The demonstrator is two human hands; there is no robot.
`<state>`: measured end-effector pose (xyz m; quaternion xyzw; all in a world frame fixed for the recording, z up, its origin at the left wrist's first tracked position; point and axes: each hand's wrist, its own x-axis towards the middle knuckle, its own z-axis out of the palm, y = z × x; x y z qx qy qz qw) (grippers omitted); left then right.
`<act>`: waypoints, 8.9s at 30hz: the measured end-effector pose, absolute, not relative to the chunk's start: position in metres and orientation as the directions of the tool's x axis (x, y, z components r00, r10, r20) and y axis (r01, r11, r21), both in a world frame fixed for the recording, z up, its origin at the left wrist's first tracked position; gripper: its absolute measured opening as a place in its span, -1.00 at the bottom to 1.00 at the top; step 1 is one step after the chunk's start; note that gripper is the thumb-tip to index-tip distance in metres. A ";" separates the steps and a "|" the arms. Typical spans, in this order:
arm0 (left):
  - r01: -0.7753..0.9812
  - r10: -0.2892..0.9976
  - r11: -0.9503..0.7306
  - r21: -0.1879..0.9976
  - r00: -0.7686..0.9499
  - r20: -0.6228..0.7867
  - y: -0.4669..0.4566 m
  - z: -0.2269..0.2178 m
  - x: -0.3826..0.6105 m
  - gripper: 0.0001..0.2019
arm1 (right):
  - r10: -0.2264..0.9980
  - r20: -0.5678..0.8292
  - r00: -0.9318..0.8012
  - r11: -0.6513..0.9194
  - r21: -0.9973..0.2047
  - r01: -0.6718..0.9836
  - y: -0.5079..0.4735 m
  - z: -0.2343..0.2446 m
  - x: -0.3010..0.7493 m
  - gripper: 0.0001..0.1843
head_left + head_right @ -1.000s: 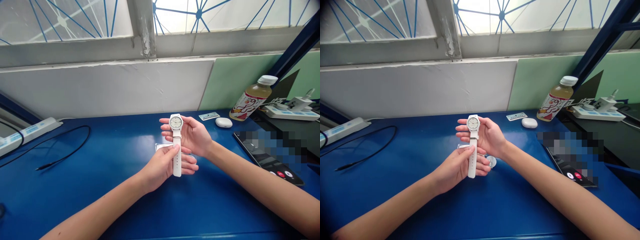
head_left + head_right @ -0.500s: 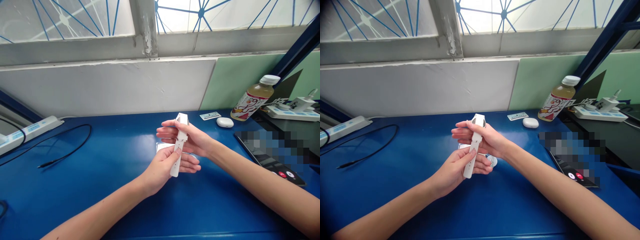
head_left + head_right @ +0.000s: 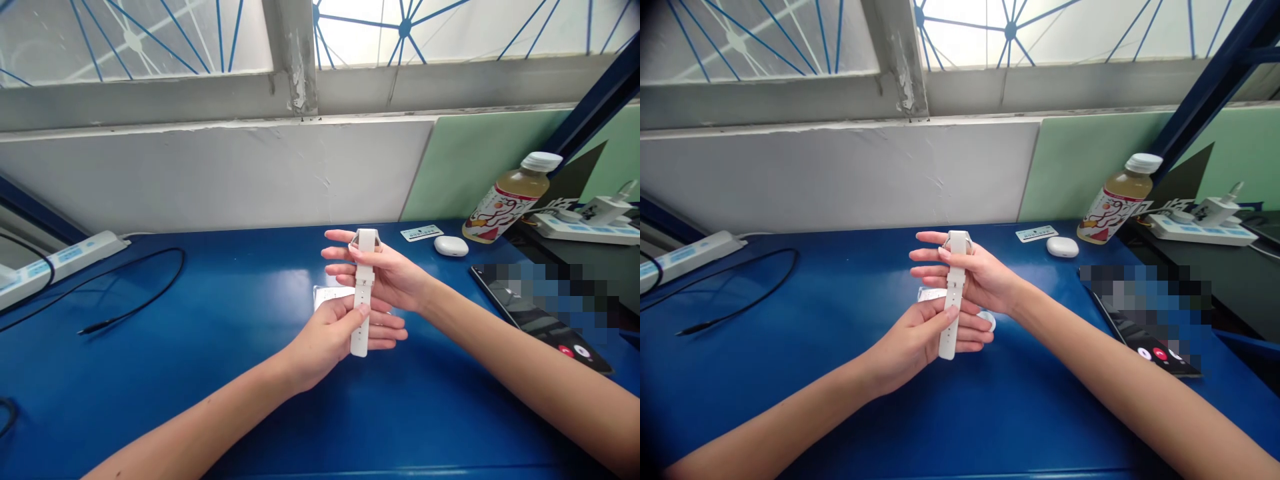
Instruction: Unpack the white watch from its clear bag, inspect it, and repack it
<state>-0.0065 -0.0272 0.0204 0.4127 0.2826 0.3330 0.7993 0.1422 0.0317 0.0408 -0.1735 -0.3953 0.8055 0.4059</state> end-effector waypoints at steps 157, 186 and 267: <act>0.546 0.693 -0.704 0.455 0.669 0.269 0.002 0.001 -0.039 -0.61 | 0.757 0.322 -0.568 0.635 -0.567 0.525 -0.002 0.018 0.248 -0.78; 0.560 0.613 -0.790 0.249 0.727 0.310 -0.001 -0.004 -0.036 -0.62 | 0.736 0.304 -0.605 0.677 -0.321 0.662 -0.013 0.011 0.234 -0.72; 0.634 0.645 -0.764 0.123 0.744 0.174 -0.007 -0.010 -0.031 -0.53 | 0.579 0.350 -0.736 0.711 0.224 0.666 -0.039 -0.009 0.190 -0.56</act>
